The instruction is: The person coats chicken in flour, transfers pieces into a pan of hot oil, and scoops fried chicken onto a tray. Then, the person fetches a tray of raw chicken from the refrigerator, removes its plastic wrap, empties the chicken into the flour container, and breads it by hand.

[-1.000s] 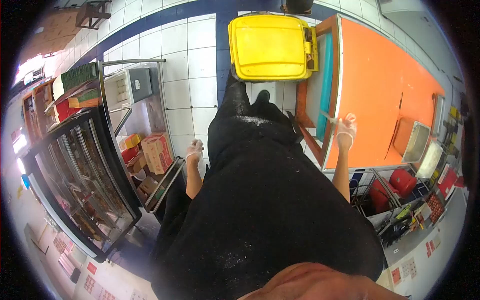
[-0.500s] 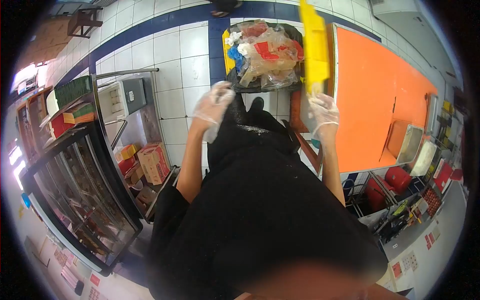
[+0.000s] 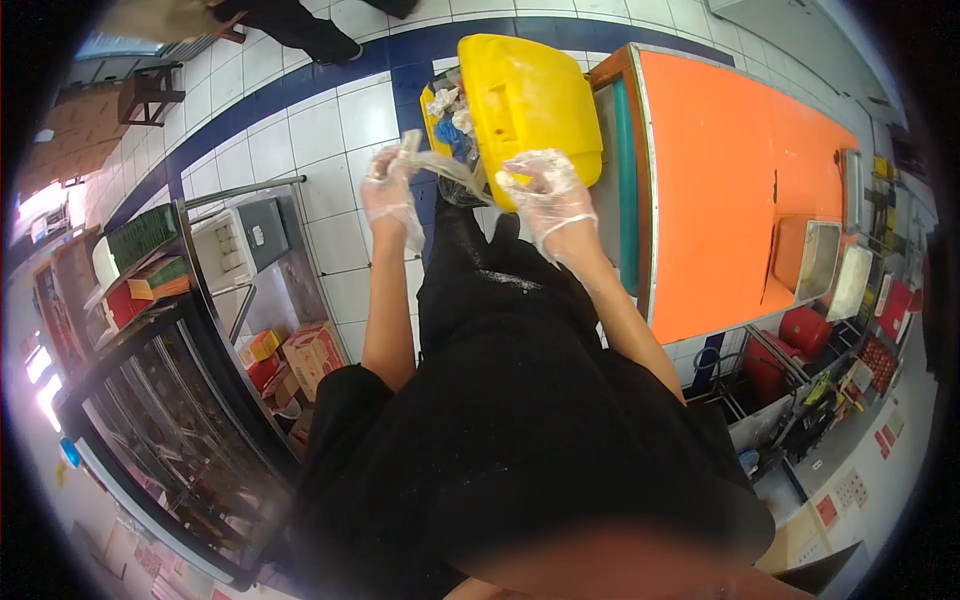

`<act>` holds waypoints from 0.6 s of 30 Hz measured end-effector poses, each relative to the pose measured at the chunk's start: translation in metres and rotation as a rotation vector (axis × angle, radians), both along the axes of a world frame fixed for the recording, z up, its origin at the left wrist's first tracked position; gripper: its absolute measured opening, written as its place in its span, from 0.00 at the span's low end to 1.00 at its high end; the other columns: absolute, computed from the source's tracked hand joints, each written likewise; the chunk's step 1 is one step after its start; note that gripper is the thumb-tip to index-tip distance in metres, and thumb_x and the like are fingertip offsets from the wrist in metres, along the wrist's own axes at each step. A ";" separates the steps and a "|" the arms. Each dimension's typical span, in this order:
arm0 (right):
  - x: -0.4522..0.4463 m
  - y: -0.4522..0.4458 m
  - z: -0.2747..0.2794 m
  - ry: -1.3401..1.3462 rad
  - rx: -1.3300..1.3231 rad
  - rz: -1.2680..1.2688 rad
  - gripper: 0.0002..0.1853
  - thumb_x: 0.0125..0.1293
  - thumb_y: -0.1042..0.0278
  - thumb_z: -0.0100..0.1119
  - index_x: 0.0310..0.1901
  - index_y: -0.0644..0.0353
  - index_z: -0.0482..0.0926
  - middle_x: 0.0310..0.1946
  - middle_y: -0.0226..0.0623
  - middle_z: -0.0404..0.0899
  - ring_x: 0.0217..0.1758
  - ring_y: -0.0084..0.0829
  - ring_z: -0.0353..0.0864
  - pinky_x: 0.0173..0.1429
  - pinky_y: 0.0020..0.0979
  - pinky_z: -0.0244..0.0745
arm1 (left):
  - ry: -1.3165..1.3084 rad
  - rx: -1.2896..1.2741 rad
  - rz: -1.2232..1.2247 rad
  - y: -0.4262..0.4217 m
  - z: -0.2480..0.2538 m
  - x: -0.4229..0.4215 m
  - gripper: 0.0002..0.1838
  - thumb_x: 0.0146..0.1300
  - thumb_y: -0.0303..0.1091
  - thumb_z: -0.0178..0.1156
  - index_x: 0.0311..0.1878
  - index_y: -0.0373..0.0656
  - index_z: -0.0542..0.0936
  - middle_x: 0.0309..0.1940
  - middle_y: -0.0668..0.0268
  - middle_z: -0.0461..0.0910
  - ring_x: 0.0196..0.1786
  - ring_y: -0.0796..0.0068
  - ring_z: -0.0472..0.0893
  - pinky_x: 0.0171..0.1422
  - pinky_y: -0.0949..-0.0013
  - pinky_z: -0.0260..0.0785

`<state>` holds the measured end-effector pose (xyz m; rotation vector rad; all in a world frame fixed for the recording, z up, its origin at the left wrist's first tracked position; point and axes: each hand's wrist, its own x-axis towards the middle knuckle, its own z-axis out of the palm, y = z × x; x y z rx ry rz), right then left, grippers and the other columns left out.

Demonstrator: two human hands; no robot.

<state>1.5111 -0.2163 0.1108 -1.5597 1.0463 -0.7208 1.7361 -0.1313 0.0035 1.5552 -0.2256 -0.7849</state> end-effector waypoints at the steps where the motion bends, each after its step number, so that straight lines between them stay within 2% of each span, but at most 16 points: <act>1: -0.009 -0.001 0.004 -0.002 0.021 -0.046 0.09 0.67 0.70 0.74 0.46 0.63 0.86 0.48 0.40 0.83 0.52 0.33 0.83 0.57 0.31 0.79 | 0.030 -0.016 0.049 -0.002 -0.017 0.014 0.08 0.70 0.23 0.65 0.50 0.37 0.83 0.44 0.61 0.86 0.45 0.74 0.85 0.52 0.72 0.80; 3: -0.034 -0.002 0.010 -0.003 0.062 -0.145 0.09 0.67 0.72 0.74 0.46 0.62 0.86 0.47 0.40 0.84 0.50 0.32 0.84 0.56 0.31 0.79 | 0.091 -0.046 0.142 -0.011 -0.056 0.032 0.07 0.69 0.22 0.64 0.49 0.38 0.83 0.43 0.61 0.86 0.44 0.73 0.85 0.51 0.73 0.80; 6: -0.078 0.003 -0.002 0.145 0.028 -0.230 0.07 0.69 0.72 0.72 0.45 0.62 0.86 0.45 0.36 0.84 0.50 0.29 0.83 0.55 0.30 0.78 | 0.325 -0.123 0.276 -0.039 -0.112 0.025 0.09 0.70 0.28 0.66 0.51 0.40 0.82 0.42 0.63 0.85 0.41 0.73 0.84 0.47 0.73 0.78; 8: -0.101 0.016 0.001 0.201 0.107 -0.298 0.07 0.70 0.72 0.71 0.46 0.61 0.86 0.44 0.34 0.84 0.48 0.25 0.82 0.52 0.28 0.77 | 0.456 0.248 -0.017 -0.073 -0.205 0.032 0.17 0.73 0.44 0.65 0.55 0.41 0.80 0.42 0.64 0.84 0.39 0.74 0.82 0.45 0.75 0.76; 9: -0.110 0.023 0.000 0.195 0.181 -0.344 0.07 0.71 0.72 0.71 0.48 0.61 0.85 0.44 0.32 0.83 0.46 0.22 0.81 0.49 0.26 0.77 | 0.291 0.110 -0.467 -0.081 -0.203 0.012 0.31 0.74 0.59 0.58 0.63 0.40 0.77 0.47 0.61 0.84 0.42 0.71 0.80 0.46 0.76 0.74; 10: -0.117 0.027 -0.002 0.191 0.223 -0.371 0.08 0.72 0.71 0.70 0.49 0.61 0.84 0.45 0.32 0.83 0.45 0.21 0.81 0.48 0.25 0.76 | 0.508 0.116 -0.564 -0.099 -0.202 -0.009 0.32 0.77 0.60 0.54 0.67 0.40 0.75 0.52 0.58 0.83 0.47 0.66 0.82 0.49 0.73 0.75; 12: -0.131 0.036 -0.006 0.185 0.278 -0.409 0.09 0.74 0.70 0.68 0.51 0.61 0.83 0.49 0.32 0.83 0.46 0.19 0.79 0.48 0.24 0.76 | 0.759 0.027 -0.558 -0.093 -0.186 -0.020 0.33 0.79 0.58 0.54 0.72 0.39 0.70 0.60 0.55 0.80 0.51 0.61 0.83 0.54 0.67 0.77; 14: -0.133 0.043 -0.005 0.169 0.313 -0.447 0.11 0.75 0.68 0.67 0.54 0.61 0.83 0.52 0.32 0.83 0.45 0.17 0.78 0.46 0.23 0.76 | 0.781 -0.041 -0.554 -0.076 -0.142 -0.014 0.37 0.80 0.56 0.53 0.80 0.40 0.61 0.74 0.49 0.71 0.62 0.48 0.82 0.63 0.52 0.78; 17: -0.132 0.037 -0.013 0.163 0.369 -0.512 0.12 0.75 0.68 0.67 0.55 0.61 0.83 0.54 0.34 0.83 0.44 0.17 0.78 0.46 0.23 0.76 | 0.522 0.145 -0.564 -0.019 -0.118 0.034 0.41 0.80 0.57 0.53 0.84 0.41 0.55 0.80 0.48 0.63 0.66 0.41 0.79 0.67 0.46 0.75; 18: -0.121 0.031 -0.010 0.160 0.368 -0.556 0.12 0.75 0.68 0.67 0.56 0.60 0.82 0.47 0.31 0.83 0.36 0.14 0.76 0.37 0.20 0.73 | 0.455 0.244 -0.560 0.006 -0.115 0.057 0.40 0.80 0.57 0.54 0.83 0.42 0.56 0.80 0.48 0.64 0.68 0.42 0.79 0.68 0.47 0.75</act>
